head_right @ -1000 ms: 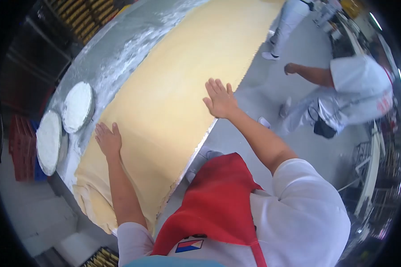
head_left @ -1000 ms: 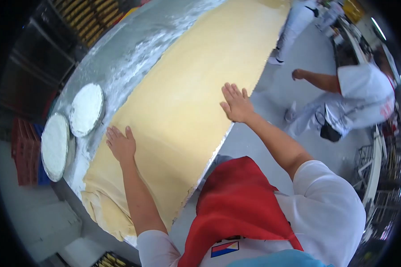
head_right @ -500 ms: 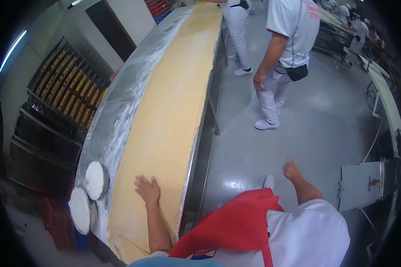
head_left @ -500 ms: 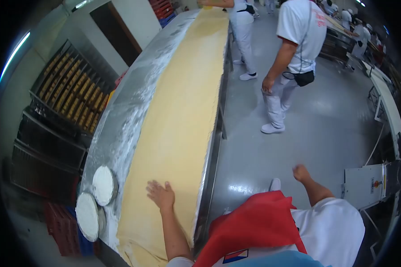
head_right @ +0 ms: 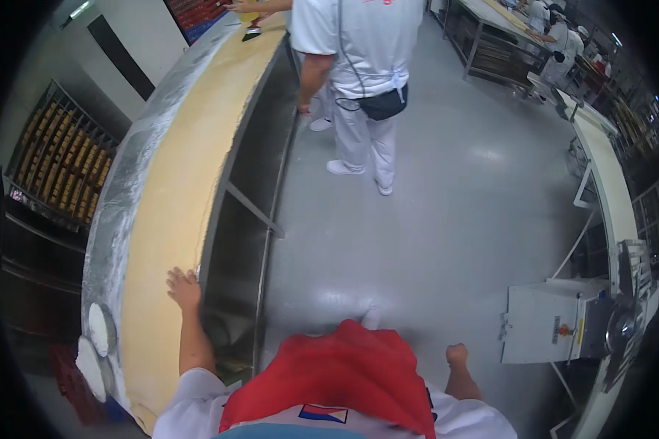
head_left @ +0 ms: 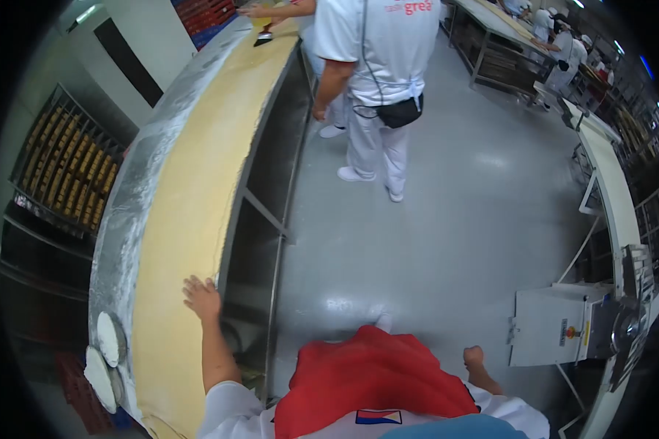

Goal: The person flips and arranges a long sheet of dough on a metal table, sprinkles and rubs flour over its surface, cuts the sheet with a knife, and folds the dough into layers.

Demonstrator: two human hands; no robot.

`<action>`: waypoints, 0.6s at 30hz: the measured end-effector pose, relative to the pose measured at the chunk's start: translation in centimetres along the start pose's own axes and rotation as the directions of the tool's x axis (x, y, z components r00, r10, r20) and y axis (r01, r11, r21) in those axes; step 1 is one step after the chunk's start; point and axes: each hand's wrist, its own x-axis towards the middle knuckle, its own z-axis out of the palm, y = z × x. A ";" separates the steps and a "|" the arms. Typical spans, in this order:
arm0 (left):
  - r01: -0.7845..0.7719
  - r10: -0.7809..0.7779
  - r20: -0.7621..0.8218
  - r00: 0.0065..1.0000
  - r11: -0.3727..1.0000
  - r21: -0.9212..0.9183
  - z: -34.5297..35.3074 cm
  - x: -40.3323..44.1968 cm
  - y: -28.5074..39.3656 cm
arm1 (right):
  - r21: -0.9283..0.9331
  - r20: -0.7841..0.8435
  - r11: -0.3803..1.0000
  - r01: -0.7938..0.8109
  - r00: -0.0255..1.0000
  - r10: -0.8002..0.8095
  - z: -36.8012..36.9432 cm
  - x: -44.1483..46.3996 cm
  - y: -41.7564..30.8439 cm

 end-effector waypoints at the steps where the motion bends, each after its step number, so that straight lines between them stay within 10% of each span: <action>1: 0.008 -0.008 0.007 1.000 1.000 0.000 0.6 0.1 1.2 | -0.028 -0.003 0.999 0.036 0.999 -0.036 -0.4 1.8 -1.3; 8: -0.049 0.036 -0.083 0.996 0.986 -0.160 -0.3 0.5 7.9 | -0.130 -0.147 0.893 0.430 0.883 -0.446 -1.2 17.0 -10.2; 13: -0.589 0.430 -0.437 0.790 0.730 -0.348 -2.4 0.3 22.3 | -0.036 -0.156 0.916 0.400 0.903 -0.401 -7.3 21.6 -20.2; 16: -0.599 0.514 -0.311 0.799 0.641 -0.479 2.5 3.3 30.2 | 0.089 -0.052 0.977 0.195 0.980 -0.191 -12.1 19.1 -25.9; 18: -0.492 0.604 0.063 0.795 0.701 -0.516 4.9 5.1 36.5 | 0.154 -0.061 0.984 0.091 0.995 -0.082 -13.3 19.5 -26.2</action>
